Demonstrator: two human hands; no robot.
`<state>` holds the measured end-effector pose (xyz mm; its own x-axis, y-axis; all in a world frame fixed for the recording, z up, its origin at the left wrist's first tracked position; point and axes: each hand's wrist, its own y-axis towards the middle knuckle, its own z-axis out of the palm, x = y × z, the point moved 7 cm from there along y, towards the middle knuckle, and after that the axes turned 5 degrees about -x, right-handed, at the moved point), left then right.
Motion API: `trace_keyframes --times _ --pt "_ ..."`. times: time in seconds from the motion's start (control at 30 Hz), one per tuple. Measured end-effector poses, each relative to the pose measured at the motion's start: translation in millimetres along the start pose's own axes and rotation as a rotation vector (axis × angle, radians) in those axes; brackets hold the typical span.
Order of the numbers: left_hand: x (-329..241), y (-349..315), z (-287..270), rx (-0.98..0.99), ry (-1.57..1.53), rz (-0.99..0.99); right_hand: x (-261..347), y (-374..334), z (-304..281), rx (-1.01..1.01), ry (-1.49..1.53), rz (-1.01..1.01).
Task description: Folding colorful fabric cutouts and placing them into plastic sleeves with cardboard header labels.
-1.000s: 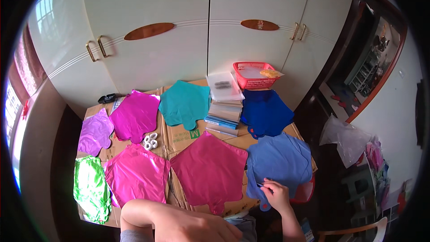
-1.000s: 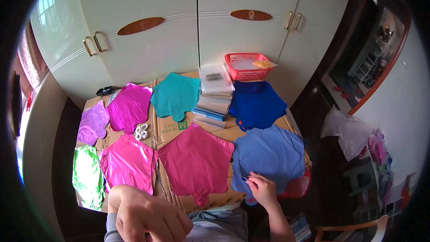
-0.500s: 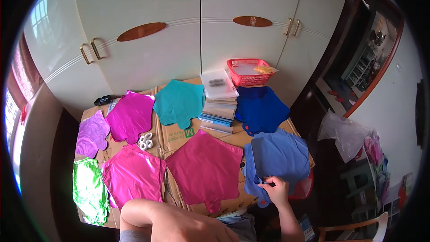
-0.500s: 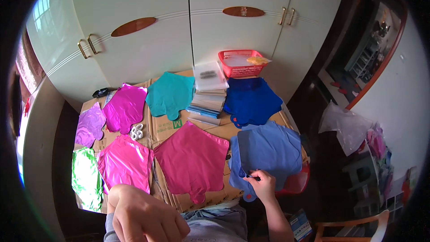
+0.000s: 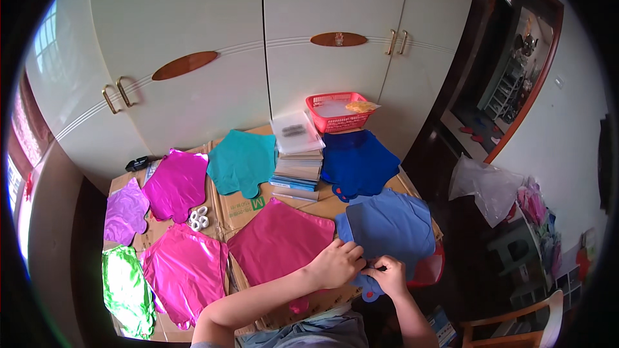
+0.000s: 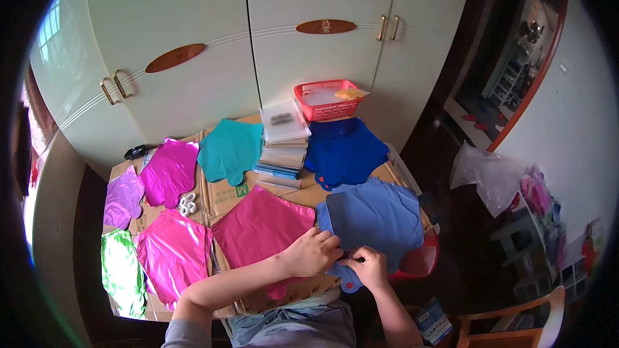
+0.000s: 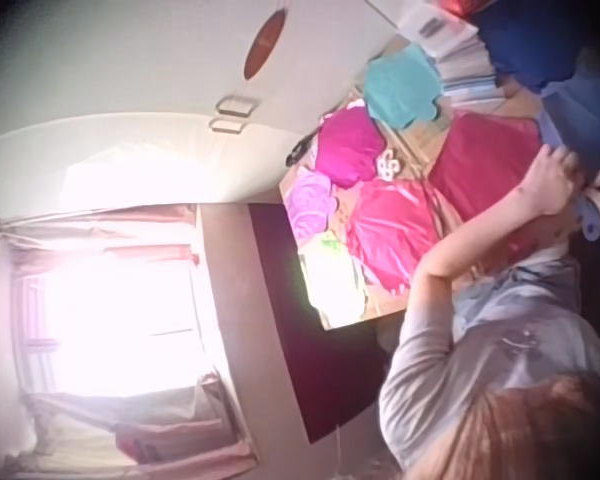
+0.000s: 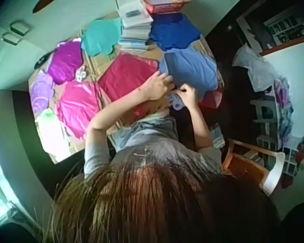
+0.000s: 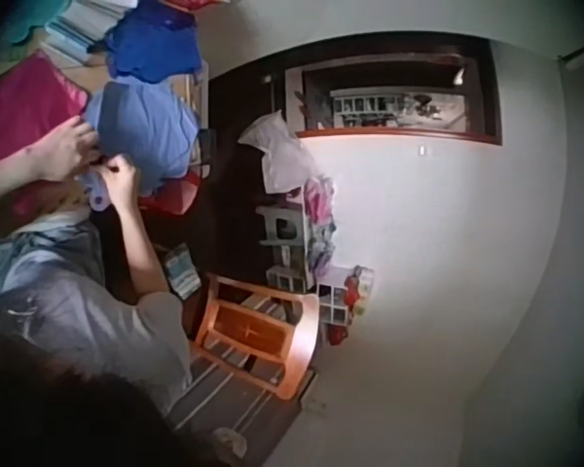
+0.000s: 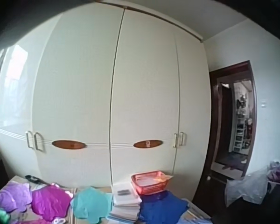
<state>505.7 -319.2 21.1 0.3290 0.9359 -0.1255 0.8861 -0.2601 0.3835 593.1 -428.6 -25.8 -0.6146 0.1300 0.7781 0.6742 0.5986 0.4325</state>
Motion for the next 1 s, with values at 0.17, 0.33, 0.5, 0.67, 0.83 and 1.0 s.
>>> trace_keyframes --times 0.17,0.33,0.5,0.67,0.83,1.0 --pt "8.4 5.2 -4.8 -0.085 0.063 -0.021 -27.5 -4.5 -4.8 0.136 0.201 0.338" --pt "22.8 6.2 21.1 -0.046 0.243 -0.001 -52.3 -4.1 -16.4 0.014 0.576 0.473" --pt "42.9 5.2 28.2 0.145 0.186 -0.162 -61.6 2.7 -49.6 -0.248 0.824 0.634" --pt "49.8 4.0 32.5 0.152 0.217 -0.159 -117.5 13.5 -145.2 -0.461 0.827 0.641" --pt "49.0 6.3 33.3 0.160 0.199 -0.158 -151.2 42.8 -297.1 -0.948 0.409 0.242" --pt "50.7 5.0 31.9 0.180 0.219 -0.167 -42.5 161.7 -255.5 -0.952 -0.348 -0.128"
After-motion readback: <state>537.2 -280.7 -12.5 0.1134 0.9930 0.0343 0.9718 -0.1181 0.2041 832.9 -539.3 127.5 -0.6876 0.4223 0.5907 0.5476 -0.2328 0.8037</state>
